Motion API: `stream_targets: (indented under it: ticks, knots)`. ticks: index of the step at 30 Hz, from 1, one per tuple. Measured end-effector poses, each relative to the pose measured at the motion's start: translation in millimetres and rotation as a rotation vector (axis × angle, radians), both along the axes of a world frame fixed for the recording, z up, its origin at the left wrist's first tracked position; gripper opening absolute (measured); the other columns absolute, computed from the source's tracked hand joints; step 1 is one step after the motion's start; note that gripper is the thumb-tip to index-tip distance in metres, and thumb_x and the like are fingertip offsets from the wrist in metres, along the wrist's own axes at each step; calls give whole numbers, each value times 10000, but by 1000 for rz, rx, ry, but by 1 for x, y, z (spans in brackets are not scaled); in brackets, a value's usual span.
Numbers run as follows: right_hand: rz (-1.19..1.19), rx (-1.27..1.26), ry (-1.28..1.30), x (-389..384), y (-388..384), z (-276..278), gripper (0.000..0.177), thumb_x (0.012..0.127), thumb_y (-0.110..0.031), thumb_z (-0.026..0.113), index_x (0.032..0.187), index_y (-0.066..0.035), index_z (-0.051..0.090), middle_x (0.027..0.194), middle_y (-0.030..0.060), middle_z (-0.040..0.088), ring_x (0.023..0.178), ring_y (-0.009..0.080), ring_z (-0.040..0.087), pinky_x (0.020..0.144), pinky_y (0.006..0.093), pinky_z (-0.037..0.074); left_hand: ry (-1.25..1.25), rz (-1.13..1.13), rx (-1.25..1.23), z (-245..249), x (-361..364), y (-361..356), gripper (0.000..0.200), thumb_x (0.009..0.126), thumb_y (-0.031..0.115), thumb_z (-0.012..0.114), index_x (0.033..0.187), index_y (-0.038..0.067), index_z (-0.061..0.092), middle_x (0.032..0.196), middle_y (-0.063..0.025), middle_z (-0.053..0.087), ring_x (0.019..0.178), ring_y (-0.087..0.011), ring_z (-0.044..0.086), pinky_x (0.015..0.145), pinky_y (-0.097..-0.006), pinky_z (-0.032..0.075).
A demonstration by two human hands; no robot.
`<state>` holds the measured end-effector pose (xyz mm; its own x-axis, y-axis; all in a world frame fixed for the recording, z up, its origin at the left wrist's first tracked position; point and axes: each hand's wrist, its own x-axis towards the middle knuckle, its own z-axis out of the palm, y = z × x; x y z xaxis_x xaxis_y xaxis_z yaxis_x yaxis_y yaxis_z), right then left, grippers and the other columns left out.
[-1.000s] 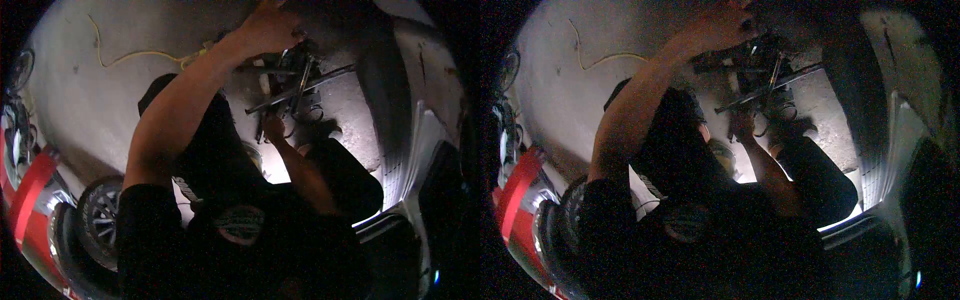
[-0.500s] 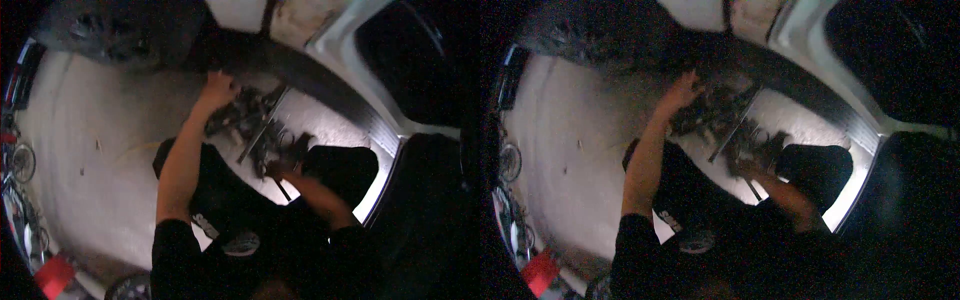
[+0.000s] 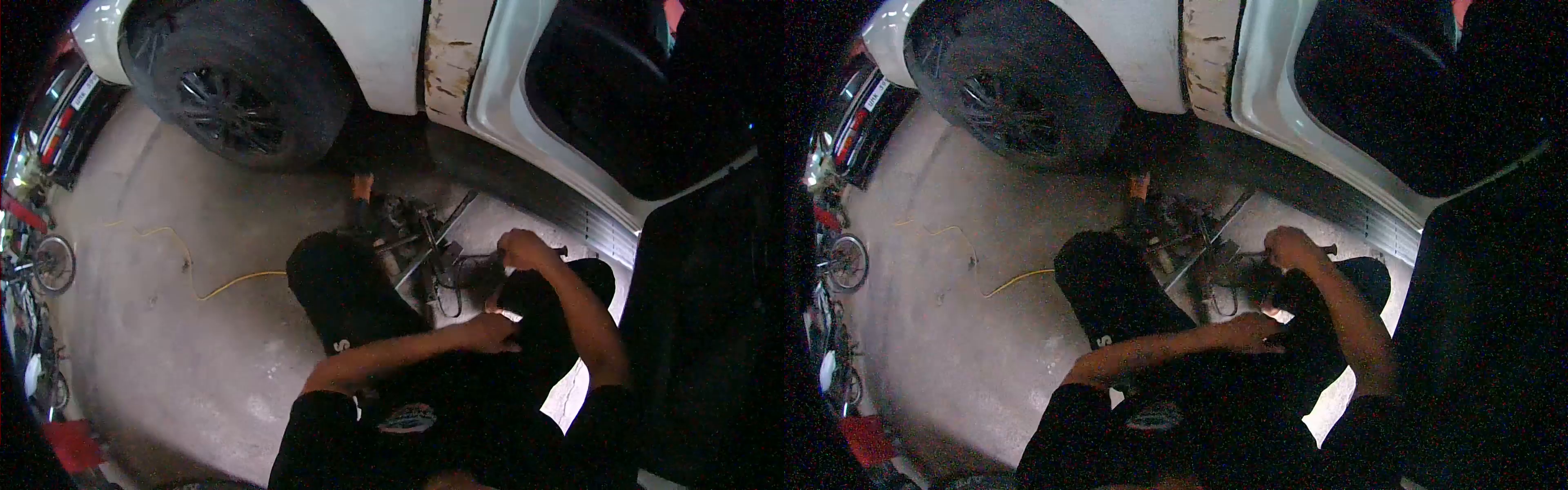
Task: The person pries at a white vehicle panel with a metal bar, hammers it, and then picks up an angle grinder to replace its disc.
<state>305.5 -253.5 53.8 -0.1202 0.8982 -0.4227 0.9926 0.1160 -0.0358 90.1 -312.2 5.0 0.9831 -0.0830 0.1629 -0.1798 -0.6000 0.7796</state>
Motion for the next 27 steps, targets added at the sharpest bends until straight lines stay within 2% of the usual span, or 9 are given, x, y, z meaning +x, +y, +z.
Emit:
stream_targets:
  ticks: [7, 12, 13, 18, 19, 20, 21, 23, 27]
  knots:
    - [-308, 329, 400, -36, 4, 76, 315, 761, -202, 693, 1003, -1, 667, 991, 214, 680, 913, 369, 659, 816, 467, 518, -52, -15, 222, -17, 24, -49, 339, 873, 311, 603, 1059, 29, 580, 923, -213, 656, 932, -401, 638, 788, -520, 511]
    - [-390, 249, 723, -44, 36, 96, 373, 784, -222, 698, 1072, 7, 636, 1028, 202, 679, 907, 322, 655, 826, 405, 509, 298, -330, 156, 1, 13, -57, 271, 828, 143, 634, 1077, 44, 600, 898, -196, 655, 893, -384, 640, 699, -479, 524]
    - [-349, 405, 818, -49, 37, 96, 334, 782, -175, 692, 1048, 19, 636, 917, 149, 669, 808, 244, 634, 747, 370, 504, 314, -323, 173, -2, 4, -54, 271, 828, 143, 634, 1077, 44, 600, 898, -196, 655, 893, -384, 640, 699, -479, 524]
    - [-458, 753, 1129, -55, 17, 107, 245, 804, -132, 678, 1010, -4, 639, 737, 49, 614, 641, 130, 574, 584, 296, 467, -230, 127, -83, -26, -3, -12, 216, 887, 174, 568, 1076, 77, 607, 891, -180, 654, 782, -404, 644, 653, -464, 525]
    - [-496, 821, 1194, -52, 7, 119, 252, 823, -143, 664, 1038, -14, 638, 730, 31, 595, 611, 107, 547, 541, 275, 436, -177, 370, -24, -9, -2, 20, 275, 888, 148, 567, 1148, 63, 597, 1074, -215, 631, 910, -410, 635, 742, -497, 515]
    - [-510, 857, 1224, -49, 3, 125, 255, 832, -148, 658, 1052, -19, 637, 726, 22, 585, 595, 96, 534, 520, 265, 420, 221, 634, 2, 72, -5, 52, 350, 886, 141, 578, 1223, 45, 563, 1234, -256, 554, 1098, -412, 569, 883, -501, 481]
    - [-522, 894, 1254, -45, 0, 131, 259, 842, -153, 651, 1066, -24, 637, 723, 13, 576, 580, 84, 520, 499, 255, 405, -72, 649, 214, 48, 2, 99, 419, 882, 140, 584, 1284, 47, 511, 1256, -252, 537, 1166, -401, 534, 925, -492, 469]
    - [-649, 990, 1221, -28, -8, 134, 265, 878, -158, 603, 1102, -20, 629, 723, -5, 556, 545, 62, 482, 453, 234, 355, -262, 948, 296, 130, 5, 151, 561, 918, 212, 587, 1417, 46, 392, 1402, -263, 406, 1223, -438, 477, 995, -493, 434]
    - [-685, 1140, 1382, -16, -18, 145, 286, 908, -158, 566, 1143, -1, 610, 743, -10, 548, 539, 72, 474, 457, 235, 355, -673, 1026, 551, 240, 23, 255, 714, 975, 329, 523, 1498, -31, 197, 1511, -346, 197, 1400, -491, 227, 1151, -492, 245]
